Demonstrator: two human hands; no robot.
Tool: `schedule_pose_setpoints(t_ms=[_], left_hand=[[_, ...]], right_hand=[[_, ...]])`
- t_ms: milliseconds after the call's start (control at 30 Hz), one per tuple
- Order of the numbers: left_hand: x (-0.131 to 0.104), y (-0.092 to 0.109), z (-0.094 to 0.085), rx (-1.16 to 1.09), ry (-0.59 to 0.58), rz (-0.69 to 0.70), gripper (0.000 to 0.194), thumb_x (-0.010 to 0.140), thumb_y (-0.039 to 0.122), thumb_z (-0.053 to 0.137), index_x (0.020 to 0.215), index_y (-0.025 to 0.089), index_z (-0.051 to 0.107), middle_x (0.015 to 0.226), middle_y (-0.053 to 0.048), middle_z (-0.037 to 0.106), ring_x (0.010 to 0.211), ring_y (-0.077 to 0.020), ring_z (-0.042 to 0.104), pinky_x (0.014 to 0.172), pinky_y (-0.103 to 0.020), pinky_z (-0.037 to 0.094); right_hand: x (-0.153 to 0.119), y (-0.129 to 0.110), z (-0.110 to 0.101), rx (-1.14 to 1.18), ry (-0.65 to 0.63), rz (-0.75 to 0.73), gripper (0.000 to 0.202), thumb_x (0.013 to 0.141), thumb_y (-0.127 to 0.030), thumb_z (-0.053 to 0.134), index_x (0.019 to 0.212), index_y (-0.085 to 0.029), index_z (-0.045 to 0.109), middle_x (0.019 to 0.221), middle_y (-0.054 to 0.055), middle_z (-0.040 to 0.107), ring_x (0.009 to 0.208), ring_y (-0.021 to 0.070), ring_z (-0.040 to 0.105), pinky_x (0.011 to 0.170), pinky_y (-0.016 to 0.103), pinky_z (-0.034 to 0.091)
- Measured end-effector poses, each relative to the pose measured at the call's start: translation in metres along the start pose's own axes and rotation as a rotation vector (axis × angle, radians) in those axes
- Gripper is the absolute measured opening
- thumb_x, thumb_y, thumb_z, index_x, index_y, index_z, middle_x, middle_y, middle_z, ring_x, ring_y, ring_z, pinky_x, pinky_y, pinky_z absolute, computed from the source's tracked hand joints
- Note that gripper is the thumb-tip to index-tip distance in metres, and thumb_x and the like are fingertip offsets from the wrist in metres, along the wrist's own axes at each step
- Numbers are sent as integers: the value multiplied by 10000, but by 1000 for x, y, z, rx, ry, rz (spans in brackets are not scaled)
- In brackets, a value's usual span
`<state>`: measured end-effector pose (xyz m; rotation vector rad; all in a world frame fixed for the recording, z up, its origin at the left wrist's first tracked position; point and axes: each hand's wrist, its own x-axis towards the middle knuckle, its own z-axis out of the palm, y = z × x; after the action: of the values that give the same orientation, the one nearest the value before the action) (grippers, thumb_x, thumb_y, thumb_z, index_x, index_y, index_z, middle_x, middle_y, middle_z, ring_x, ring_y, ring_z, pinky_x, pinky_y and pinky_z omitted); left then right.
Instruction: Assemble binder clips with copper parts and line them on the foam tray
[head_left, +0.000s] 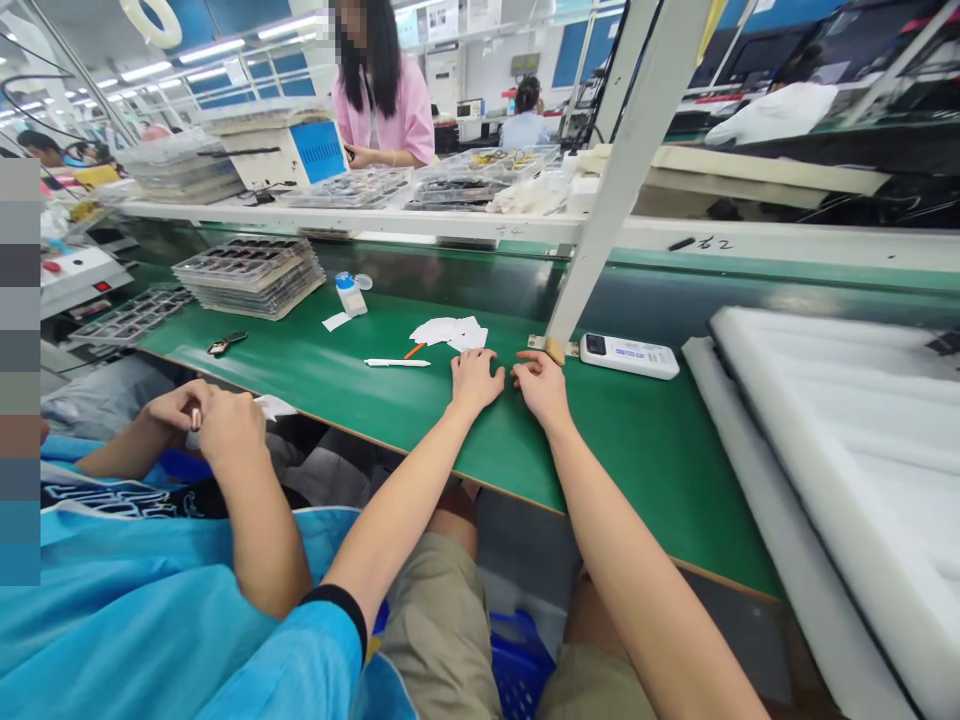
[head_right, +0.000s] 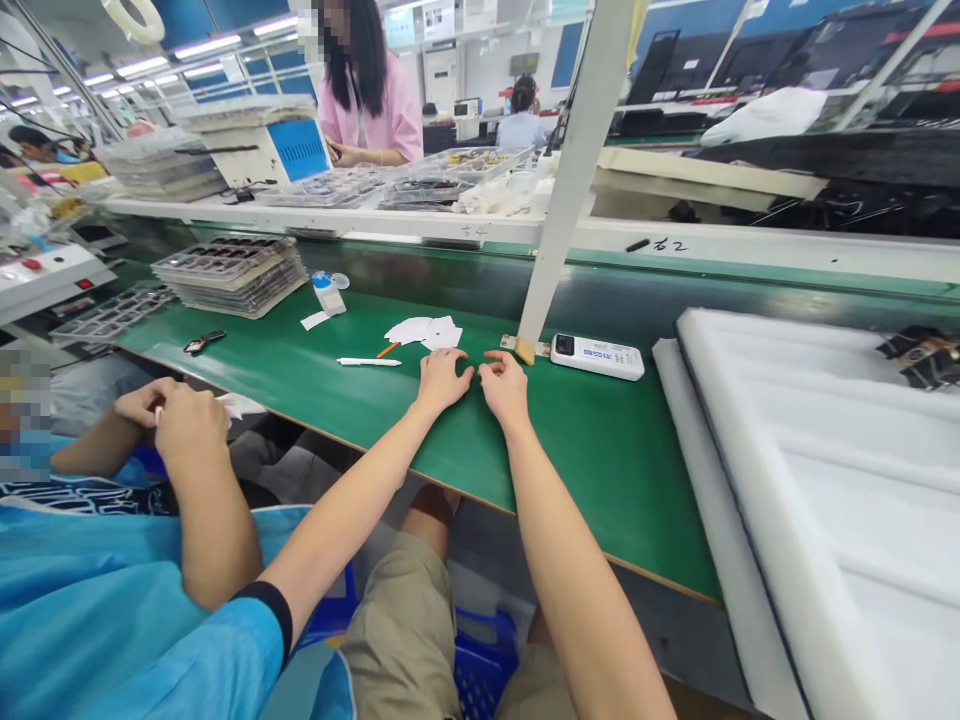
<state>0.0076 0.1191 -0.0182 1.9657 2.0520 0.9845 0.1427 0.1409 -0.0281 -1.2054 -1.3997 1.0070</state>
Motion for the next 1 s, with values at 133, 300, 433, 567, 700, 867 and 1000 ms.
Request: schedule_pose_setpoints(t_ms=[133, 300, 433, 567, 700, 867, 1000], left_hand=[[1, -1, 0, 33, 16, -5, 241, 907, 246, 649, 1144, 205, 669, 1342, -147, 645, 1316, -303, 515, 1115, -451, 348], [-1, 8, -13, 167, -56, 120, 214, 949, 249, 562, 1104, 181, 693, 1189, -145, 686, 1209, -302, 559, 1050, -422, 412], [-5, 27, -13, 289, -164, 302, 245, 949, 193, 458, 1019, 162, 690, 1098, -166, 687, 1116, -322, 589, 1007, -449, 447], [-6, 54, 9, 188, -177, 380, 241, 882, 187, 485, 1043, 148, 660, 1071, -176, 703, 1069, -339, 632, 955, -446, 494], [-2, 75, 27, 37, -125, 191, 318, 883, 370, 527, 1095, 160, 637, 1004, -173, 742, 965, -373, 693, 769, -429, 536], [23, 76, 37, -85, -198, 20, 135, 748, 374, 591, 831, 273, 624, 774, 25, 743, 876, -291, 728, 699, -329, 520], [37, 75, 29, 11, -328, 22, 73, 733, 397, 557, 755, 341, 598, 517, 171, 592, 917, -231, 718, 686, -260, 500]], right_hand=[[3, 5, 1, 3, -7, -12, 349, 774, -356, 593, 1069, -186, 670, 766, 13, 709, 662, 193, 653, 716, 321, 513], [4, -6, 3, 48, 49, 35, 279, 771, -282, 591, 1022, -194, 677, 727, -6, 679, 709, 206, 639, 767, 323, 524], [4, -28, 3, 122, 184, 78, 126, 780, -224, 604, 870, -213, 691, 747, -8, 687, 783, 204, 651, 852, 308, 526], [22, -29, -3, 303, 420, 100, 75, 804, -262, 606, 782, -218, 664, 810, -10, 717, 834, 188, 665, 810, 262, 531], [35, -18, -23, 519, 432, 138, 108, 737, -287, 638, 655, -219, 621, 628, -36, 643, 644, 198, 625, 644, 282, 532], [34, -2, -44, 315, 350, 75, 37, 705, -278, 704, 676, -255, 701, 696, -61, 686, 795, 227, 680, 788, 310, 536], [39, 6, -47, 151, 321, 105, 82, 701, -334, 738, 652, -287, 692, 659, -83, 668, 836, 251, 675, 878, 351, 541]])
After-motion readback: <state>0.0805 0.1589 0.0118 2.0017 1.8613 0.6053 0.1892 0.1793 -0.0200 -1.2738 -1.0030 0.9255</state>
